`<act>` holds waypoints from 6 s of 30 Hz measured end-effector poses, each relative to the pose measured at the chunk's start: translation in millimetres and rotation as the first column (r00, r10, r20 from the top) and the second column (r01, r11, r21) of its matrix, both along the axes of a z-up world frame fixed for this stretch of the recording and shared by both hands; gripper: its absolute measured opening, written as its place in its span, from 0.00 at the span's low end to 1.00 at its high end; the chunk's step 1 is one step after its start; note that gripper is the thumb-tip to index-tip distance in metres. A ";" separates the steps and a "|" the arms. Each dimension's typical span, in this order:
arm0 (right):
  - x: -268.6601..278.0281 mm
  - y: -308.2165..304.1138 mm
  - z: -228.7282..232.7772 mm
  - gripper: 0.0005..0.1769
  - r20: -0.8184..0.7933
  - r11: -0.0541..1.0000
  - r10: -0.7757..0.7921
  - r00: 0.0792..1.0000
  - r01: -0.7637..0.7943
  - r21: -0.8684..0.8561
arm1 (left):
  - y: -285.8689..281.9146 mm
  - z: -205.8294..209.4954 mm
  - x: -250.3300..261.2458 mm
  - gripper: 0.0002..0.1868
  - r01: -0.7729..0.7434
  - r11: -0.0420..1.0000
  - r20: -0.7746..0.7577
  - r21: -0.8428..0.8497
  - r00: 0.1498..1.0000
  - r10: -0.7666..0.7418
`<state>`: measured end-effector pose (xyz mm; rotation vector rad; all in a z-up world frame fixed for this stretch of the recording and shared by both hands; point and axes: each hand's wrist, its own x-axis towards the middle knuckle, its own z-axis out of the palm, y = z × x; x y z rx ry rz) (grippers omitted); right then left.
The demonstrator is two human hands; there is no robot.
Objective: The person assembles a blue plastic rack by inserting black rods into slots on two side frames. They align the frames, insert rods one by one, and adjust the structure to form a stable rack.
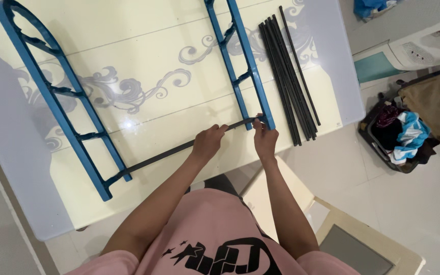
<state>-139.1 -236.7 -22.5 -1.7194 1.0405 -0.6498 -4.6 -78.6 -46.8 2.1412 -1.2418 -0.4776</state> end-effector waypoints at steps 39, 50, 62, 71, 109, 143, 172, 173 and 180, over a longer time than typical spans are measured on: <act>-52.8 -135.0 -79.5 0.11 -0.693 0.782 -0.145 0.706 -0.347 -0.518 | -44.7 56.4 -6.7 0.16 -0.154 0.982 0.095 -0.112 0.982 0.165; -57.9 -118.6 -39.3 0.11 -0.344 0.924 0.004 0.939 -0.135 -0.359 | -75.1 98.0 -9.8 0.12 -0.148 0.959 0.119 -0.243 0.976 0.181; -80.3 -112.3 101.3 0.09 -0.274 0.858 -0.080 0.959 -0.074 -0.509 | -170.5 158.6 -35.1 0.19 0.324 0.902 0.464 -0.287 0.871 -0.165; -92.4 -113.9 166.7 0.12 -0.244 0.735 0.012 0.970 -0.174 -0.655 | -190.3 164.6 -55.4 0.13 0.363 0.878 0.569 -0.312 0.811 -0.133; 121.3 21.7 175.7 0.07 -0.331 0.268 0.727 0.602 -0.692 -0.670 | 125.3 184.2 55.7 0.08 -0.435 0.872 0.487 -0.224 0.725 0.487; 153.7 202.9 116.1 0.16 -0.338 -0.009 0.926 0.170 -0.884 -0.468 | 254.2 147.4 3.9 0.10 -0.724 0.617 0.168 -0.307 0.597 0.784; 138.9 179.8 77.1 0.16 -0.333 0.089 0.900 0.281 -0.867 -0.490 | 249.6 117.7 -14.5 0.17 -0.935 0.271 -0.159 -0.229 0.310 0.937; 138.8 180.2 77.1 0.16 -0.350 0.083 0.894 0.279 -0.872 -0.483 | 249.8 117.3 -14.1 0.17 -0.936 0.270 -0.160 -0.227 0.309 0.937; 134.5 187.6 79.4 0.16 -0.356 0.080 0.886 0.298 -0.853 -0.516 | 251.1 116.1 -13.9 0.17 -0.936 0.271 -0.141 -0.225 0.307 0.941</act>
